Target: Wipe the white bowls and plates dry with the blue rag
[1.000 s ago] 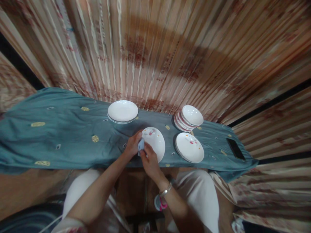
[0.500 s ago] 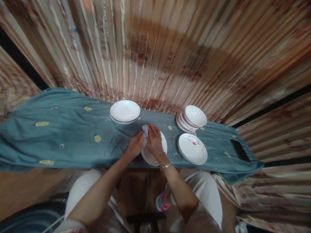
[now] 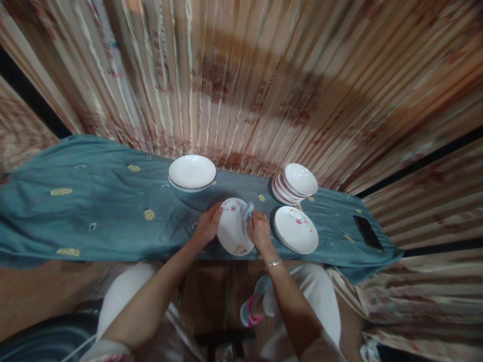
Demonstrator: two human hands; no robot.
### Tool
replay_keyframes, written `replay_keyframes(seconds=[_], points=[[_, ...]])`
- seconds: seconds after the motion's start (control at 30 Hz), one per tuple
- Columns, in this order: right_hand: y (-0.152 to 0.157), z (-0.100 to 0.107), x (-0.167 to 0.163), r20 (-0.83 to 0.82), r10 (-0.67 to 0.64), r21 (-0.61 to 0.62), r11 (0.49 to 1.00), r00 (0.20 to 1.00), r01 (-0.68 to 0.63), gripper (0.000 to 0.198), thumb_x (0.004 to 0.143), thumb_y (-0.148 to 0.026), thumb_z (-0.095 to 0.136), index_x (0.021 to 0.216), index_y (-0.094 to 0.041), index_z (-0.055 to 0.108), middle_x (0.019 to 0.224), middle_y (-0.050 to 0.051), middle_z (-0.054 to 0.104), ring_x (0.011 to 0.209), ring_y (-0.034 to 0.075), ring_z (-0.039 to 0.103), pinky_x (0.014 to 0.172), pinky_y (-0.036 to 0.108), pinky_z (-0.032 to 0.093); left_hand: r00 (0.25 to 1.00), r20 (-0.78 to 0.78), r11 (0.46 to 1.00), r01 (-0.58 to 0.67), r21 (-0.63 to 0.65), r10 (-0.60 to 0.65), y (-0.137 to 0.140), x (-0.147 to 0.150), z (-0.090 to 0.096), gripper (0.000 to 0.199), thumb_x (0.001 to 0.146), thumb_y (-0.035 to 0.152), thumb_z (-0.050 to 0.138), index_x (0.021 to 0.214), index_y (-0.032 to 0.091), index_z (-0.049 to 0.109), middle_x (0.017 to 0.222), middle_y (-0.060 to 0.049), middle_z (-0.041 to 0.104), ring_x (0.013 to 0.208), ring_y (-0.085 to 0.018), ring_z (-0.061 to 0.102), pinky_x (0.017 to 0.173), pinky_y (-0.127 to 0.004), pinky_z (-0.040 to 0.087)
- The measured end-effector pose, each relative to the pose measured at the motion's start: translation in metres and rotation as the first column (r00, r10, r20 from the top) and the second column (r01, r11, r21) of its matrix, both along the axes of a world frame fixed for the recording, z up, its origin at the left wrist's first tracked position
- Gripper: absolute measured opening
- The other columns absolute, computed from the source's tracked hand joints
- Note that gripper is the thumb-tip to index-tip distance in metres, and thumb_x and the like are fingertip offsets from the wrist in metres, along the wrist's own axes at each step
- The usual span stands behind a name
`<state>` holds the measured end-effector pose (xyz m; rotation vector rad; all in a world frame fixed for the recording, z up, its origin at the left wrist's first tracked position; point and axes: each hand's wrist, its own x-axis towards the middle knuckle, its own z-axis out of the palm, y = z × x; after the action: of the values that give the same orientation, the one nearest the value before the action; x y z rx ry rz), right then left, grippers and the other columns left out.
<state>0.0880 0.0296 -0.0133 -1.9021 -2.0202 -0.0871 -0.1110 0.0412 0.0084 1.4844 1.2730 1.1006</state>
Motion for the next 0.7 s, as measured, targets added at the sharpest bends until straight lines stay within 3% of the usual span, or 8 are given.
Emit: replay_keyframes(seconds=[0.17, 0.37, 0.53, 0.7], points=[[-0.033, -0.011, 0.009, 0.012, -0.009, 0.005, 1.0, 1.0, 0.009, 0.039, 0.094, -0.014, 0.039, 0.125, 0.001, 0.058, 0.112, 0.022, 0.068, 0.103, 0.028, 0.061, 0.095, 0.04, 0.046, 1.0, -0.009, 1.0, -0.01, -0.006, 0.01, 0.003, 0.0, -0.002, 0.057, 0.089, 0.049, 0.036, 0.123, 0.014, 0.065, 0.123, -0.01, 0.069, 0.114, -0.027, 0.063, 0.103, -0.039, 0.044], [-0.081, -0.013, -0.001, -0.002, 0.032, 0.079, 0.996, 0.999, -0.032, 0.039, 0.097, -0.015, 0.036, 0.125, -0.006, 0.061, 0.133, 0.021, 0.057, 0.125, 0.029, 0.051, 0.106, 0.048, 0.041, 0.999, -0.01, 1.0, -0.031, -0.001, 0.031, 0.007, 0.0, -0.009, 0.06, 0.089, 0.052, 0.036, 0.123, 0.013, 0.066, 0.121, -0.012, 0.07, 0.114, -0.028, 0.063, 0.102, -0.04, 0.045], [-0.104, 0.001, -0.024, -0.146, 0.114, 0.006, 0.993, 0.983, -0.114, 0.038, 0.096, -0.015, 0.036, 0.123, -0.007, 0.063, 0.132, 0.019, 0.059, 0.126, 0.028, 0.051, 0.107, 0.048, 0.043, 1.0, -0.019, 0.999, -0.007, 0.039, 0.008, 0.008, 0.0, -0.009, 0.059, 0.089, 0.053, 0.035, 0.121, 0.016, 0.067, 0.122, -0.01, 0.07, 0.115, -0.027, 0.063, 0.103, -0.039, 0.044], [-0.106, 0.012, -0.057, -0.364, 0.224, -0.017, 0.969, 0.904, -0.247, 0.041, 0.097, -0.019, 0.035, 0.131, -0.012, 0.058, 0.133, 0.014, 0.06, 0.128, 0.023, 0.052, 0.112, 0.045, 0.041, 1.0, -0.014, 0.998, -0.009, 0.065, 0.01, 0.008, 0.001, -0.007, 0.058, 0.09, 0.054, 0.033, 0.118, 0.017, 0.068, 0.119, -0.009, 0.071, 0.113, -0.026, 0.063, 0.103, -0.038, 0.045]])
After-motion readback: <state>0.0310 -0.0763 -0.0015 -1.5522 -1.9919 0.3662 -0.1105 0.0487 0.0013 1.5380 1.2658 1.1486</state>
